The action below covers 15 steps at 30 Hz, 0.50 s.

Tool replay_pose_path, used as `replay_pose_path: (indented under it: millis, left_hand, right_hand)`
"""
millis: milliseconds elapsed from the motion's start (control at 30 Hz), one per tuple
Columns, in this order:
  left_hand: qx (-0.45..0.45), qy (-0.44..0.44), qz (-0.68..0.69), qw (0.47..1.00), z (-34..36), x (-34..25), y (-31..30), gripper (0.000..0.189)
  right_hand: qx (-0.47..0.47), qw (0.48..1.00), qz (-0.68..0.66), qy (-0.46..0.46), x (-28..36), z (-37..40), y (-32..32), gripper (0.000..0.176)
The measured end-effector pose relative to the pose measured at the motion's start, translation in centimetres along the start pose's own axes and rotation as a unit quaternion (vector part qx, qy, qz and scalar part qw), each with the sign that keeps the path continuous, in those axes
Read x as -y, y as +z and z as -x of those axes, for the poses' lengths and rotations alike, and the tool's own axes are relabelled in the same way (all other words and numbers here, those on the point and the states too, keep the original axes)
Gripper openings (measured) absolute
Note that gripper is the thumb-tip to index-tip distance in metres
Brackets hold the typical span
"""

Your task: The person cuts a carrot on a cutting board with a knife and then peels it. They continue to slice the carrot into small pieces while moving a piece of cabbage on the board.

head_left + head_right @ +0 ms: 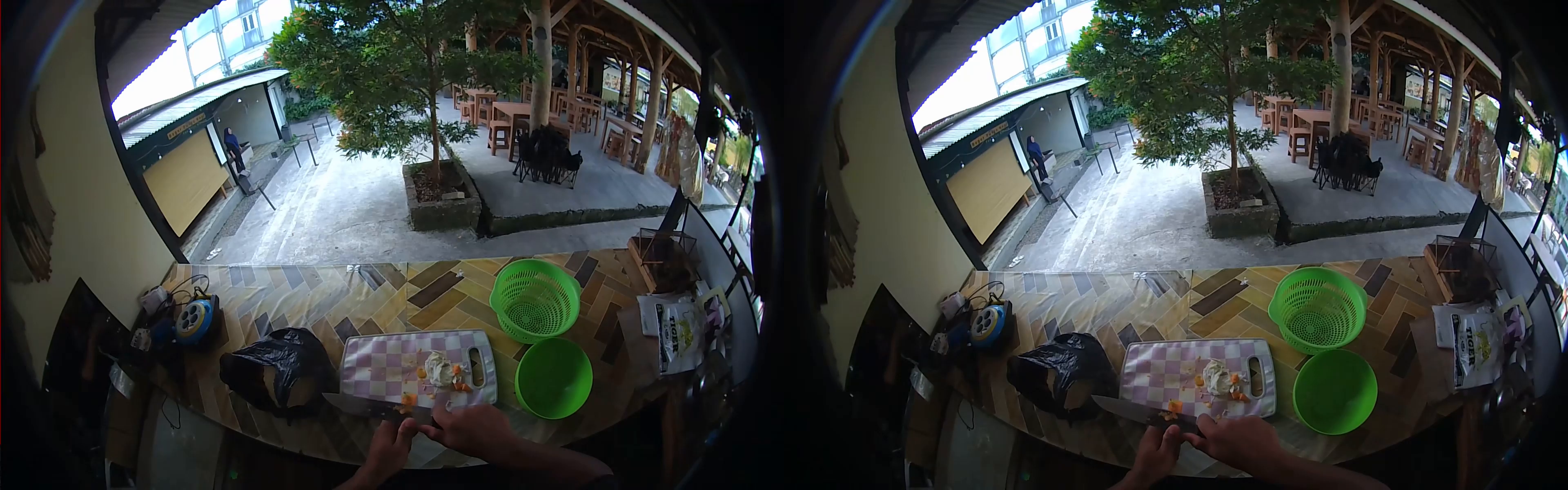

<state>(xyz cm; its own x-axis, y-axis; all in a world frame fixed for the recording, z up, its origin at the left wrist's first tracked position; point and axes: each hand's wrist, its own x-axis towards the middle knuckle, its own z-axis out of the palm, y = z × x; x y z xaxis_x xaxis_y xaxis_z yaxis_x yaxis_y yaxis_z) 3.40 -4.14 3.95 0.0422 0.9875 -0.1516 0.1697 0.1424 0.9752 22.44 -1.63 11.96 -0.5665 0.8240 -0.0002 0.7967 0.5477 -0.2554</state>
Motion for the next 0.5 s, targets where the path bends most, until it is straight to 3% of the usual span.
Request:
replay_pose_path:
  millis: [133, 233, 333, 500]
  left_hand:
    - [-0.015, -0.003, 0.021, 1.000, 0.4, 0.6, 0.3, 0.049]
    - [0.012, -0.010, -0.023, 1.000, 0.4, 0.3, -0.1, 0.046]
    - [0.024, -0.040, -0.029, 0.998, 0.4, -0.3, -0.2, 0.046]
    - [-0.002, -0.007, -0.013, 1.000, 0.2, -1.9, -0.1, 0.046]
  right_hand:
    - [-0.001, 1.000, -0.010, -0.008, -0.3, 0.2, 0.5, 0.065]
    - [0.011, 0.999, -0.037, 0.008, -0.2, 0.3, 0.2, 0.051]
    - [0.002, 0.999, -0.039, 0.002, -0.4, 0.3, 0.5, 0.051]
    - [-0.020, 1.000, -0.020, 0.007, -0.1, -0.2, 0.1, 0.050]
